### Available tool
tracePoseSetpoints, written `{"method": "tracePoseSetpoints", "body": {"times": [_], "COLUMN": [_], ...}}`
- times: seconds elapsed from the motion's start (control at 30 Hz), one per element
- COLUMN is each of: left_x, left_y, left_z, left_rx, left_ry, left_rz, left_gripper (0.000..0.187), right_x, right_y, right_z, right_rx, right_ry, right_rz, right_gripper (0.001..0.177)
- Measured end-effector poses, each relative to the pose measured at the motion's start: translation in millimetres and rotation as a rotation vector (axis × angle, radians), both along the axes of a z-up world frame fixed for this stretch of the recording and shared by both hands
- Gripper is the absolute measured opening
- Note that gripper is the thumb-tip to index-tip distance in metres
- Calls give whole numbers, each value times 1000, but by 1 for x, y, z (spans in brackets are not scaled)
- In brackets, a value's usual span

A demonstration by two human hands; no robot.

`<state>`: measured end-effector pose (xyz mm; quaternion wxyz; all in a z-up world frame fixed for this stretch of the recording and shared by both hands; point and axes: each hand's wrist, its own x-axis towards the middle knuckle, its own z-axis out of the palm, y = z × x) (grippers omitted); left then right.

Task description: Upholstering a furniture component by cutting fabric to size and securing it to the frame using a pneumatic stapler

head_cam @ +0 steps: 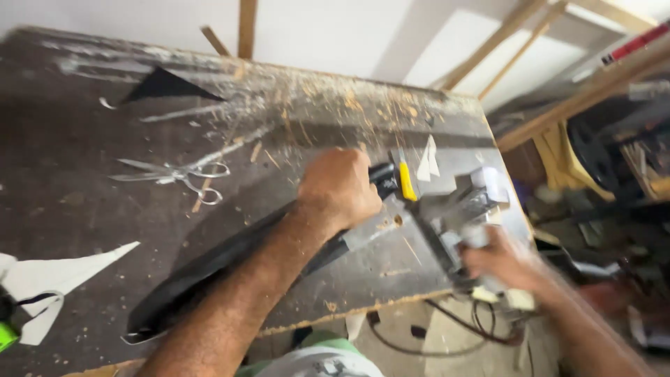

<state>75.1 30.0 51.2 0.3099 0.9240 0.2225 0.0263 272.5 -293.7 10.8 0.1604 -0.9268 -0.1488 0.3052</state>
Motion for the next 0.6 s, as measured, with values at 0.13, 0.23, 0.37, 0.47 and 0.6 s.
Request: {"method": "tracePoseSetpoints", "body": {"times": [0.13,0.23,0.37,0.47,0.6], "left_x": [-10,-8,-13,-18,-59], "left_y": [5,4,5,4,2], "left_z": [11,0,-4,-1,29], "left_rx": [-132,-56,-130,-179,-163], "left_ry": [26,5,-86,-178,-183], "left_rz": [-28,8,87,177,85], "left_gripper": [35,21,25,29,58], "right_x": [-5,-5,11,-36,-91], "right_y": [25,32,63,138,206], "right_z": [-181,-262,-278,-98,33], "right_rx": [-98,-192,240,800,1020], "right_ry": [-230,-404,-527,-736,-635], "right_rz": [46,323,505,733,1202], "right_gripper": [42,40,80,56,60]}}
